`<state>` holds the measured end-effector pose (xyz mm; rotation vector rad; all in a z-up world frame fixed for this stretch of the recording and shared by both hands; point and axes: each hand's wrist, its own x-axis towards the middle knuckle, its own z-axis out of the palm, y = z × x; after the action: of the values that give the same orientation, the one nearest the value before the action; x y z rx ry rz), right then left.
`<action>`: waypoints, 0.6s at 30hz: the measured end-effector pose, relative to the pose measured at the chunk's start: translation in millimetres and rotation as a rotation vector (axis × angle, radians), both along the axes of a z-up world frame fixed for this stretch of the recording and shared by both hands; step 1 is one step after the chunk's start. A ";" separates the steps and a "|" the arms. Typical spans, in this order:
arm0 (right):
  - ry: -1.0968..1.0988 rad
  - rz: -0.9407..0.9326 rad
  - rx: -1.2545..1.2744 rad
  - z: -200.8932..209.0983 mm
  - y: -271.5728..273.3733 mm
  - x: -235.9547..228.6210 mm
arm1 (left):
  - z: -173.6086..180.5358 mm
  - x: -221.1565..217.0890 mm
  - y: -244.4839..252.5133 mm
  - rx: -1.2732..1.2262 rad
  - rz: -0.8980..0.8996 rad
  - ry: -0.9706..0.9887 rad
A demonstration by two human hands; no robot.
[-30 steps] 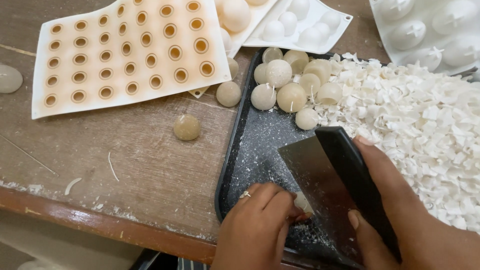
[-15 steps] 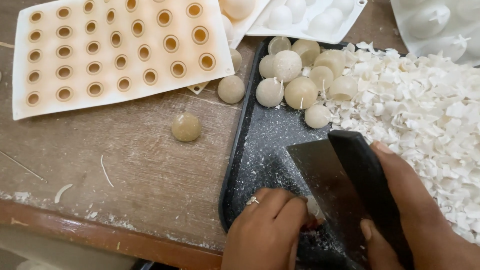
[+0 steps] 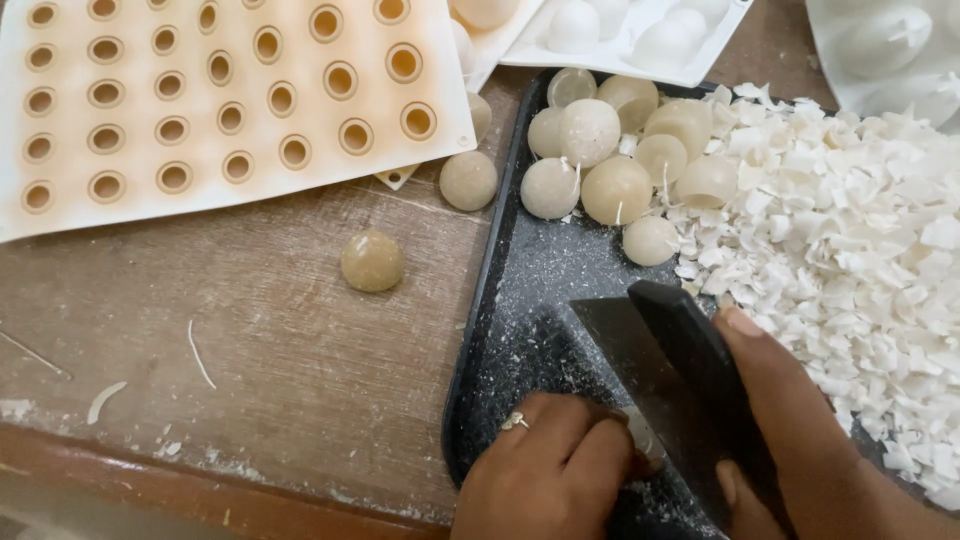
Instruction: The recorder uses a metal bench scraper to remove excess wax and clean spherical wax pieces on a tray filled with wax shavings.
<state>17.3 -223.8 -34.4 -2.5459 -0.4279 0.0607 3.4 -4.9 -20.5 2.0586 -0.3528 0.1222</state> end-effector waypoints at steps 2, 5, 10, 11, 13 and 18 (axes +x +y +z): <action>0.075 -0.007 -0.054 -3.4 -3.5 -0.6 | -1.3 0.7 -0.6 0.017 -0.007 0.049; 0.150 -0.024 -0.105 -6.9 -10.3 -2.9 | -4.0 -0.5 -1.8 0.056 -0.006 0.044; 0.218 0.059 -0.313 0.4 -14.8 -3.3 | -1.3 3.0 -1.1 0.042 0.011 0.026; 0.206 0.173 -0.478 5.8 -16.2 -3.1 | 0.5 4.0 -0.1 0.037 0.019 -0.033; 0.067 0.152 -0.381 36.6 0.9 11.3 | -1.0 2.6 -2.2 0.039 0.020 0.024; 0.396 -0.489 -0.351 84.8 28.7 21.9 | -10.1 -1.3 3.3 0.055 -0.029 0.029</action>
<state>39.2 -195.2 50.4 -2.8094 0.3920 0.4823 2.1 -1.5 -30.6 2.1070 -0.3713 0.0654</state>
